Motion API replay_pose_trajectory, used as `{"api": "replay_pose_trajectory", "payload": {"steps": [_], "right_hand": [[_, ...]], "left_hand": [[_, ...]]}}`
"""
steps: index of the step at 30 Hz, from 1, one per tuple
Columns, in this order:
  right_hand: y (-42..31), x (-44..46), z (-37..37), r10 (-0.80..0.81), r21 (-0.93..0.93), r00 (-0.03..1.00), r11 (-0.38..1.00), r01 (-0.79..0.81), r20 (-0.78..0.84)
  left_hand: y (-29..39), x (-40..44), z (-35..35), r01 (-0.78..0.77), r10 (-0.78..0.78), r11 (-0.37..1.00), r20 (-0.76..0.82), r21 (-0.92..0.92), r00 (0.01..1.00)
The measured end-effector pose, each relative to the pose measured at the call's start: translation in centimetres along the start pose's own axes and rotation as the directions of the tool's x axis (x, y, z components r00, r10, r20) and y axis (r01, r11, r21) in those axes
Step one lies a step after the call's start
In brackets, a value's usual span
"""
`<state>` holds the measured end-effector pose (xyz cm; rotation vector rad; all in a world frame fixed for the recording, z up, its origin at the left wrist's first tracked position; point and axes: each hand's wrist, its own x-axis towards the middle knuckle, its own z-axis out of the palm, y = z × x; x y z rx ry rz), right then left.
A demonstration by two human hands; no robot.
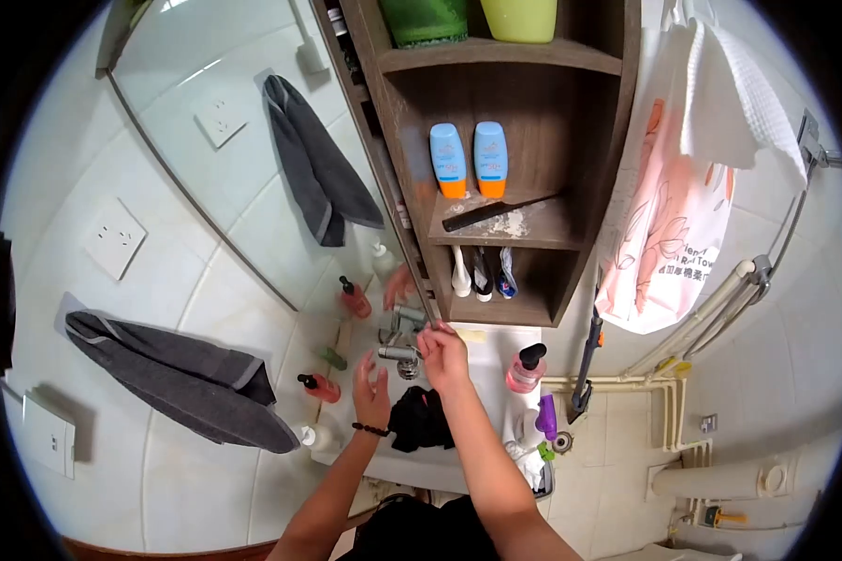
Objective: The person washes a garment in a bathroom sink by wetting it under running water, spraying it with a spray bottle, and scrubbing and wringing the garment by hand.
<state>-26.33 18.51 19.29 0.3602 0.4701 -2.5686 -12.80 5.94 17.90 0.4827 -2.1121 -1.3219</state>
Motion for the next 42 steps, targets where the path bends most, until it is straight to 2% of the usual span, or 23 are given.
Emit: {"api": "replay_pose_trajectory", "payload": {"steps": [1,2,3,6,8,10,12,14,15,20,22,23,26,27,28,30,31,32,33,35,36,38,42], "right_hand": [[0.2,-0.7,0.2,-0.020,-0.014,1.000,1.000,0.020,-0.014],[0.4,-1.6,0.4,-0.015,-0.017,1.000,1.000,0.015,-0.009],[0.6,-2.1,0.4,-0.061,-0.108,0.998,0.992,0.064,0.035],[1.4,-3.5,0.5,-0.149,-0.254,0.985,0.953,0.167,0.087],[1.3,-4.2,0.5,-0.253,-0.542,0.955,0.786,0.297,0.156],[1.0,-4.0,0.5,-0.284,-0.573,0.935,0.739,0.354,0.212],[0.8,-3.8,0.4,-0.287,-0.646,0.923,0.659,0.385,0.257],[0.7,-3.6,0.0,-0.286,-0.667,0.919,0.633,0.393,0.270],[0.6,-3.7,0.0,-0.286,-0.704,0.919,0.591,0.392,0.272],[1.4,-5.2,0.1,-0.317,-0.783,0.907,0.471,0.405,0.279],[2.2,-7.2,0.6,-0.358,-0.887,0.874,0.202,0.416,0.329],[2.9,-8.2,1.0,-0.390,-0.855,0.841,0.205,0.476,0.375],[4.4,-11.8,2.4,-0.369,-0.873,0.805,-0.040,0.486,0.465],[5.7,-12.2,1.8,-0.345,-0.859,0.799,-0.043,0.510,0.492],[6.6,-12.8,2.6,-0.321,-0.843,0.792,-0.043,0.536,0.520],[8.7,-14.8,2.7,-0.246,-0.882,0.854,-0.007,0.472,0.459],[10.0,-15.1,2.3,-0.229,-0.783,0.763,-0.345,0.517,0.604],[11.3,-15.3,2.0,-0.154,-0.587,0.667,-0.642,0.494,0.730],[12.3,-15.8,2.5,-0.151,-0.589,0.671,-0.641,0.493,0.726],[14.1,-16.8,3.9,0.122,-0.769,0.839,-0.347,0.536,0.530],[15.0,-16.8,4.2,0.128,-0.768,0.838,-0.347,0.538,0.530],[16.9,-16.6,4.5,0.161,-0.767,0.792,-0.197,0.610,0.589],[19.6,-16.8,4.9,0.186,-0.759,0.775,-0.162,0.631,0.604]], "left_hand": [[0.9,0.7,0.0,-0.004,0.004,1.000,-0.008,0.000,1.000],[1.7,1.2,-0.2,-0.230,0.217,0.951,0.086,0.205,0.972],[2.2,1.5,-0.4,-0.447,0.392,0.812,0.216,0.376,0.894],[3.5,-1.0,-1.1,-0.328,0.291,0.905,0.167,0.271,0.942],[2.4,-3.2,-1.9,-0.279,0.231,0.911,0.184,0.305,0.955],[2.7,-4.5,-2.3,-0.154,0.130,0.973,0.145,0.170,0.981],[3.4,-2.7,-2.1,-0.179,0.159,0.958,0.103,0.223,0.982],[4.5,-0.3,-1.8,-0.440,0.322,0.761,0.310,0.476,0.894],[5.1,0.0,-1.7,-0.491,0.337,0.685,0.364,0.538,0.868],[0.7,-2.8,-1.6,-0.490,0.313,0.703,0.394,0.515,0.864],[-0.2,-4.5,-1.8,-0.485,0.304,0.725,0.405,0.489,0.862],[-0.3,-5.0,-2.1,-0.506,0.330,0.726,0.408,0.466,0.851],[-1.9,-6.9,-2.3,-0.520,0.357,0.755,0.414,0.399,0.837],[-2.1,-6.9,-2.1,-0.194,0.071,0.953,0.447,0.235,0.892],[-3.1,-7.8,-1.8,0.028,-0.043,0.999,0.425,0.041,0.904],[-5.2,-9.7,-1.0,0.413,-0.269,0.814,0.365,-0.408,0.891],[-3.4,-10.3,-1.7,-0.001,-0.048,0.990,0.346,0.138,0.937],[-2.8,-10.6,-2.0,-0.222,0.048,0.889,0.401,0.401,0.915],[-2.2,-10.9,-2.3,-0.420,0.143,0.674,0.450,0.608,0.881],[-2.2,-11.2,-2.6,-0.366,0.115,0.783,0.461,0.503,0.880],[-2.3,-11.3,-2.8,-0.334,0.103,0.829,0.464,0.448,0.880],[-2.9,-11.5,-3.2,-0.317,0.115,0.848,0.437,0.424,0.892],[-4.1,-12.2,-4.7,-0.282,0.123,0.863,0.368,0.419,0.922]]}}
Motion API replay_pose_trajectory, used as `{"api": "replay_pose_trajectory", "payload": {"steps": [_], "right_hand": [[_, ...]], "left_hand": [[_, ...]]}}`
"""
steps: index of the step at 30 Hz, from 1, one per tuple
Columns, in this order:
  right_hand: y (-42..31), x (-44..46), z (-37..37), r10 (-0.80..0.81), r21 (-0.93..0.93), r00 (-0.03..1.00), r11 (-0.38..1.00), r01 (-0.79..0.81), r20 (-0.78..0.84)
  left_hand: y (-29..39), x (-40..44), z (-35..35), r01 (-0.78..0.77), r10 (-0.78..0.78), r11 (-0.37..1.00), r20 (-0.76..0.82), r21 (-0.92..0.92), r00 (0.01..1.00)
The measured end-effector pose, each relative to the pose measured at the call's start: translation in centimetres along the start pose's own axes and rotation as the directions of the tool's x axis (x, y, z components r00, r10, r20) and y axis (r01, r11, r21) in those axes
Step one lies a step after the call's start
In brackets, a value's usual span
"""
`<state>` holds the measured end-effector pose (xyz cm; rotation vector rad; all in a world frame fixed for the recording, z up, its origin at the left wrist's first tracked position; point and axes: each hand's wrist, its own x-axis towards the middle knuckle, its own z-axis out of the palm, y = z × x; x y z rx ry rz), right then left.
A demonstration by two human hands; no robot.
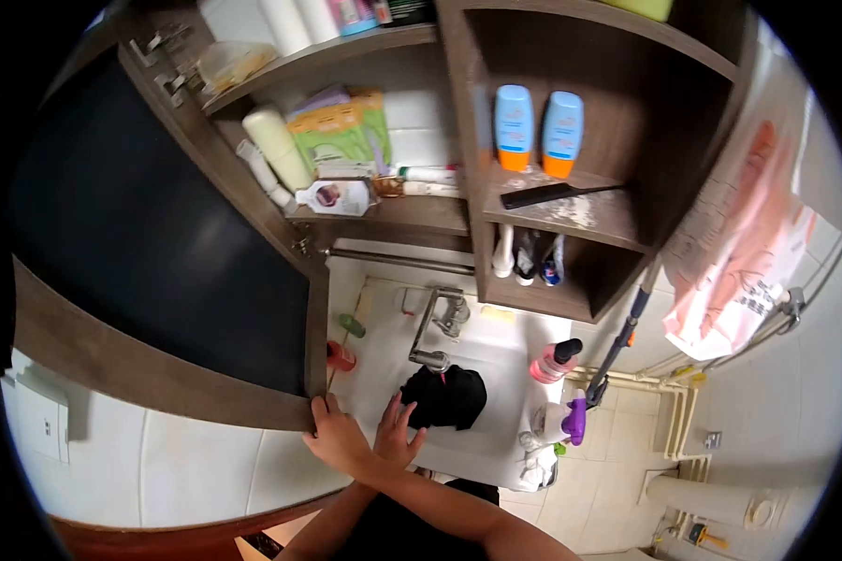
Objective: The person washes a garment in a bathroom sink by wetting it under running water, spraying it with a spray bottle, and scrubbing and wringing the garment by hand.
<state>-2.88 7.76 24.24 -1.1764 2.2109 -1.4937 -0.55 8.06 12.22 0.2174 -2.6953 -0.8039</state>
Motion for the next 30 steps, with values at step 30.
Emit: {"api": "replay_pose_trajectory", "payload": {"steps": [30], "right_hand": [[25.1,-8.3,-5.5,0.463,-0.358,0.844,0.766,-0.534,-0.269]], "left_hand": [[-10.8,5.7,10.9,0.406,-0.402,0.913,0.285,0.050,0.870]]}}
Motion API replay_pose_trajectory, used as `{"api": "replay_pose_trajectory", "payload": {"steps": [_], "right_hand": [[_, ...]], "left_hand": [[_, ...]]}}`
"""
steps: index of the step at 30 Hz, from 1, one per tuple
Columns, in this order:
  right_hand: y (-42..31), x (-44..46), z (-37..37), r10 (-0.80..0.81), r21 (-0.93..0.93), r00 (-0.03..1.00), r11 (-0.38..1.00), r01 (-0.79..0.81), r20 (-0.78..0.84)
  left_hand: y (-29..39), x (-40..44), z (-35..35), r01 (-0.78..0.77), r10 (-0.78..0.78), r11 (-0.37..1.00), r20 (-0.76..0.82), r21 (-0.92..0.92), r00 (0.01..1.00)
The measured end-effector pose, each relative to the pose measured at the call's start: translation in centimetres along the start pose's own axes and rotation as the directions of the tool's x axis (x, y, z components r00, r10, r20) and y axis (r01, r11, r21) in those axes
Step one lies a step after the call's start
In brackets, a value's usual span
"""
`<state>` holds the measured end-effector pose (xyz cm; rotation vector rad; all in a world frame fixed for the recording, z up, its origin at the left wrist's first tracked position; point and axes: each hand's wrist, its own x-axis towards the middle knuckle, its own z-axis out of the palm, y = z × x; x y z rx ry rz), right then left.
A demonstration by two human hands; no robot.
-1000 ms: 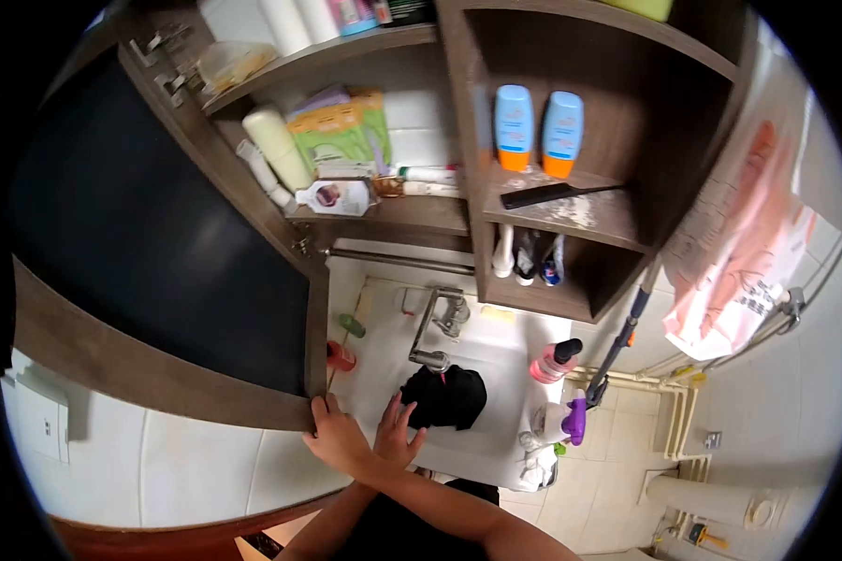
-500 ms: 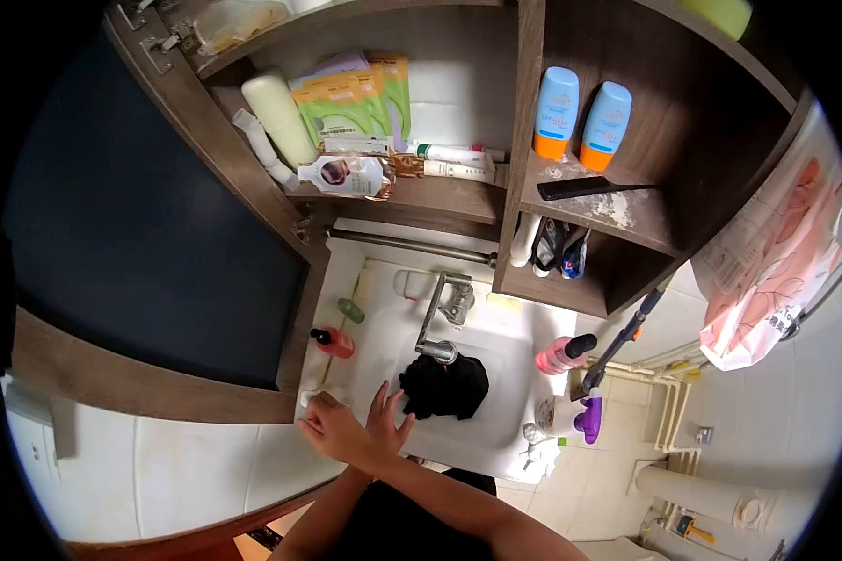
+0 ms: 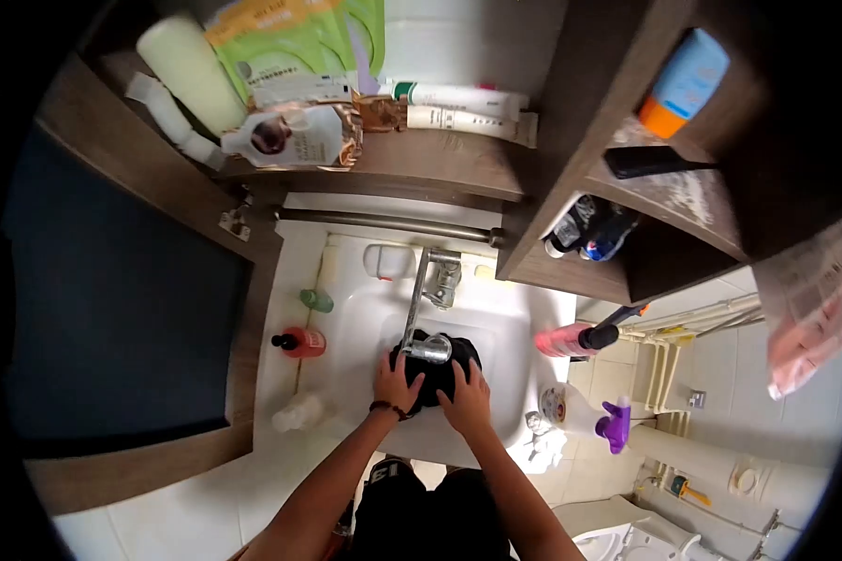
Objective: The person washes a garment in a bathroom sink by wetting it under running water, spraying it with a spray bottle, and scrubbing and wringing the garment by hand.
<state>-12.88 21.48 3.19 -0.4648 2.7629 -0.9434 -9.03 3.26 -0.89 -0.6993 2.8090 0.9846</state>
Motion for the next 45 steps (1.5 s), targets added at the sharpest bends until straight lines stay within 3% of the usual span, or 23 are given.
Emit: {"api": "replay_pose_trajectory", "payload": {"steps": [4,6,7,10,12,14,15,16,18,19,22,24,25,26,27,30,31,35,38,40,42,44,45], "right_hand": [[3.0,3.5,6.2,-0.171,-0.288,0.980,0.938,0.194,0.103],[4.6,4.2,8.4,-0.203,-0.273,0.972,0.935,0.228,0.117],[4.5,4.0,8.1,-0.210,-0.300,0.971,0.925,0.234,0.113],[6.9,4.7,9.9,-0.205,-0.263,0.976,0.940,0.217,0.071],[9.6,5.5,11.8,-0.190,-0.204,0.982,0.960,0.190,0.021],[10.4,7.5,12.7,-0.369,-0.405,0.929,0.848,0.341,0.011],[8.4,9.2,10.9,-0.187,-0.204,0.972,0.955,0.214,0.144],[7.8,10.4,10.0,-0.192,-0.205,0.972,0.954,0.217,0.135],[7.5,12.4,7.8,0.041,0.082,0.861,0.992,-0.096,0.507],[8.1,11.5,7.4,-0.044,0.307,0.912,0.947,-0.092,0.407],[6.8,9.8,4.3,0.025,0.116,0.967,0.992,-0.056,0.255],[4.2,8.1,2.5,0.073,-0.001,0.968,0.997,-0.075,0.242],[3.8,6.6,2.9,-0.077,-0.067,0.983,0.994,0.089,0.164],[3.4,5.4,3.5,-0.233,-0.144,0.968,0.959,0.245,0.096],[2.9,4.5,4.4,-0.212,-0.212,0.944,0.940,0.268,0.252],[5.2,3.6,8.4,-0.078,-0.162,0.934,0.977,0.142,0.348],[7.0,3.6,10.7,-0.083,-0.151,0.970,0.981,0.119,0.227],[8.5,6.8,11.7,-0.165,-0.233,0.970,0.951,0.205,0.180],[8.4,9.6,11.1,-0.184,-0.205,0.955,0.951,0.234,0.233],[7.4,12.3,9.1,-0.192,-0.118,0.942,0.966,0.231,0.274],[7.3,13.5,7.8,-0.048,0.013,0.858,0.999,0.048,0.511],[7.3,12.6,6.9,-0.002,0.093,0.922,0.995,-0.036,0.387],[7.1,11.7,6.6,0.059,0.189,0.962,0.976,-0.112,0.266]], "left_hand": [[-0.1,2.7,2.9,-0.073,0.043,0.957,0.111,0.280,0.993],[-0.9,3.7,4.0,-0.143,0.082,0.908,0.168,0.394,0.982],[-2.0,3.7,5.1,-0.194,0.202,0.893,0.024,0.407,0.979],[-4.0,5.1,5.8,-0.292,0.304,0.928,-0.015,0.232,0.953],[-2.3,6.9,3.9,-0.253,0.244,0.945,0.068,0.210,0.967],[-0.6,8.5,2.1,-0.082,-0.022,0.966,0.396,0.245,0.918],[-0.1,9.6,1.4,-0.084,-0.019,0.966,0.389,0.246,0.921],[0.6,10.8,0.6,-0.008,-0.088,0.981,0.479,0.195,0.873],[0.9,12.0,0.4,0.060,-0.132,0.988,0.560,0.146,0.818],[-0.4,12.4,1.3,0.074,-0.126,0.991,0.563,0.113,0.817],[1.2,10.4,-2.3,0.227,-0.218,0.972,0.601,0.062,0.769],[1.0,6.6,-2.5,-0.002,-0.085,0.970,0.347,0.244,0.934],[0.8,5.0,-2.2,-0.001,-0.087,0.969,0.349,0.246,0.933],[0.5,3.7,-1.9,-0.184,0.063,0.944,0.398,0.274,0.915],[0.4,3.1,-1.7,-0.362,0.206,0.886,0.453,0.289,0.867],[-1.5,3.2,0.1,-0.468,0.290,0.815,0.459,0.342,0.840],[-3.4,3.6,1.9,-0.499,0.389,0.785,0.335,0.368,0.858],[-5.0,6.4,3.9,-0.531,0.516,0.790,0.136,0.306,0.846],[-4.4,9.7,3.8,-0.408,0.340,0.900,0.340,0.152,0.877],[-3.4,12.3,2.5,-0.420,0.350,0.900,0.386,0.113,0.854],[-1.9,13.5,0.6,-0.259,0.177,0.966,0.659,0.027,0.731],[-1.9,13.5,0.3,-0.148,0.091,0.989,0.673,0.027,0.734],[-2.1,12.5,0.2,-0.025,0.052,0.998,0.586,-0.054,0.809]]}}
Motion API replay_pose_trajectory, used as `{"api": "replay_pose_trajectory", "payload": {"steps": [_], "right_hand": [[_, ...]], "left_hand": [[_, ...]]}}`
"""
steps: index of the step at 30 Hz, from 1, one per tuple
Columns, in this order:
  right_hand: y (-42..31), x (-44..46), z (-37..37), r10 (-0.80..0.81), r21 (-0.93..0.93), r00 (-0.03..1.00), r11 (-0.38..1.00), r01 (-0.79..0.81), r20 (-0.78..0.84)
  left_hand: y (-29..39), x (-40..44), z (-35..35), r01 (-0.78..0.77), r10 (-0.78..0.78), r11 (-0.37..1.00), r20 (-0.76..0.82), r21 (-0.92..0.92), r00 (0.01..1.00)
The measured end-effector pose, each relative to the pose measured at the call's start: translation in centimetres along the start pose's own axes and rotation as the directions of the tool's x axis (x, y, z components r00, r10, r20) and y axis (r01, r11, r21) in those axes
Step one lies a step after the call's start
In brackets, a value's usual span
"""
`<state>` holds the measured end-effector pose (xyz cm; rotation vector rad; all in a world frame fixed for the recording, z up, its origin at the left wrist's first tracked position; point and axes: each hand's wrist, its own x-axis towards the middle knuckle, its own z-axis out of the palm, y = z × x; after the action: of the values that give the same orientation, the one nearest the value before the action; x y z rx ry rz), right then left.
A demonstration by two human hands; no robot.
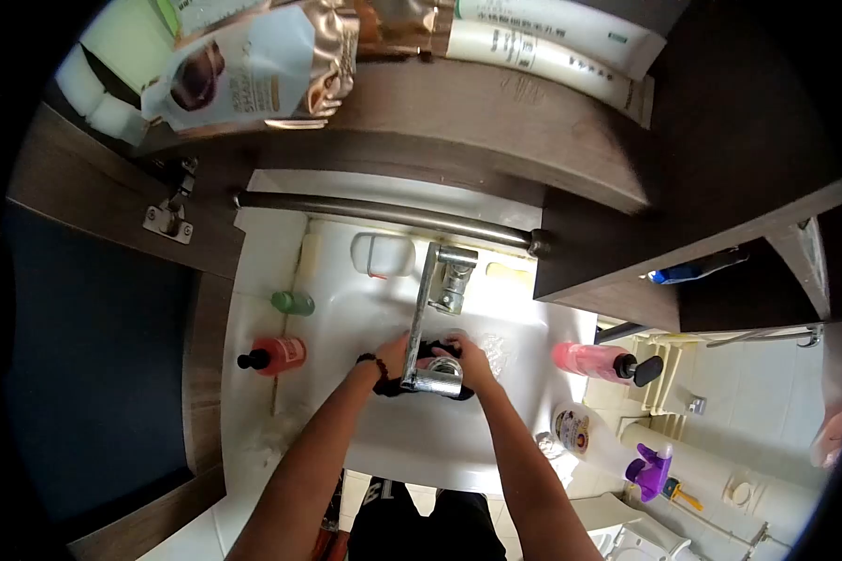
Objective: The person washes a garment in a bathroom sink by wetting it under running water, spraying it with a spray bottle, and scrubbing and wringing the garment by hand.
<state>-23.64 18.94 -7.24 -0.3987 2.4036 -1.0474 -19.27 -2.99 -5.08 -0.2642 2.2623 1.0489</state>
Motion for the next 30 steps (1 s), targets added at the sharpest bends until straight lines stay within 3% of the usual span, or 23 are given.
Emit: {"api": "replay_pose_trajectory", "payload": {"steps": [1,2,3,5,6,8,10,12,13,14,15,16,17,19,20,22,23,24,25,27,28,29,30], "right_hand": [[-1.2,-0.6,-0.4,0.044,0.119,0.990,0.992,-0.028,-0.131],[-2.3,-2.1,-0.8,0.107,-0.042,0.983,0.993,-0.115,-0.147],[-2.6,-3.5,-0.4,0.106,-0.041,0.984,0.993,-0.113,-0.143],[-2.4,-6.4,0.8,-0.339,-0.461,0.928,0.855,0.235,-0.155],[-2.5,-7.1,1.7,-0.281,-0.415,0.955,0.883,0.221,-0.090],[-2.0,-7.1,2.1,-0.276,-0.470,0.959,0.857,0.212,-0.070],[-0.6,-6.3,3.0,-0.349,-0.568,0.932,0.788,0.237,-0.096],[0.3,-4.7,3.2,-0.299,-0.571,0.952,0.794,0.208,-0.068],[0.3,-4.0,3.2,-0.245,-0.572,0.969,0.800,0.180,-0.037],[0.4,-3.3,3.3,-0.389,-0.603,0.914,0.759,0.247,-0.115],[0.5,-2.5,3.1,-0.384,-0.604,0.917,0.759,0.245,-0.110],[0.5,-1.8,2.9,-0.298,-0.598,0.954,0.771,0.219,-0.034],[0.3,-1.0,2.5,-0.210,-0.594,0.977,0.781,0.190,0.037],[0.5,1.0,2.2,-0.065,-0.534,0.992,0.838,0.112,0.106],[0.3,1.9,1.4,0.029,-0.423,0.987,0.905,0.040,0.155],[-0.5,2.7,-0.2,0.103,-0.305,0.974,0.951,-0.037,0.204],[0.3,2.7,-0.5,0.110,-0.071,0.972,0.993,-0.098,0.208],[0.8,2.2,-0.5,0.119,0.168,0.969,0.973,-0.157,0.218],[0.5,1.0,-0.5,0.119,0.170,0.969,0.973,-0.157,0.216],[-0.4,-1.7,-0.6,0.043,-0.008,0.997,0.999,-0.044,-0.059],[-0.9,-3.9,-0.1,-0.117,-0.173,0.981,0.981,0.090,-0.157],[-1.7,-5.2,0.5,-0.116,-0.171,0.981,0.981,0.089,-0.157],[-2.5,-6.2,1.2,-0.193,-0.349,0.974,0.927,0.140,-0.121]], "left_hand": [[-0.5,-0.5,0.7,0.036,-0.052,0.989,-0.112,-0.144,0.992],[-1.3,-0.6,2.0,0.018,-0.064,0.988,-0.305,-0.151,0.950],[-0.7,-2.3,2.5,0.022,-0.068,0.988,-0.307,-0.153,0.949],[1.0,-6.1,3.2,0.011,0.116,0.968,-0.485,0.251,0.867],[0.9,-6.6,4.8,0.012,0.114,0.968,-0.486,0.249,0.867],[0.3,-6.9,7.7,-0.091,0.275,0.902,-0.401,0.421,0.874],[-0.4,-6.7,7.7,-0.126,0.311,0.896,-0.400,0.426,0.862],[-1.1,-6.0,6.9,-0.210,0.353,0.916,-0.436,0.342,0.828],[-1.5,-5.0,6.6,-0.210,0.352,0.917,-0.439,0.340,0.827],[-2.0,-3.9,6.5,-0.164,0.343,0.895,-0.406,0.415,0.847],[-2.5,-3.1,6.6,-0.120,0.327,0.867,-0.370,0.485,0.870],[-2.8,-2.2,6.6,-0.147,0.463,0.816,-0.481,0.558,0.744],[-3.0,-1.3,6.7,-0.152,0.465,0.816,-0.478,0.557,0.745],[-1.9,0.0,6.1,-0.069,0.290,0.907,-0.496,0.416,0.818],[-0.6,0.5,4.8,0.004,0.124,0.946,-0.374,0.325,0.919],[0.5,1.7,2.9,0.036,0.039,0.967,-0.288,0.253,0.957],[0.8,1.8,2.0,0.081,-0.047,0.979,-0.182,0.185,0.982],[1.0,1.3,1.7,0.080,-0.044,0.978,-0.182,0.191,0.982],[1.0,0.3,1.7,0.096,-0.063,0.988,-0.244,0.123,0.968],[1.4,-1.7,1.6,0.114,-0.113,0.993,-0.367,-0.020,0.923],[2.7,-3.9,1.9,0.134,-0.066,0.980,-0.395,0.148,0.916],[2.2,-5.1,3.2,0.135,-0.067,0.980,-0.394,0.149,0.917],[1.7,-6.4,4.6,-0.005,0.150,0.943,-0.409,0.334,0.900]]}}
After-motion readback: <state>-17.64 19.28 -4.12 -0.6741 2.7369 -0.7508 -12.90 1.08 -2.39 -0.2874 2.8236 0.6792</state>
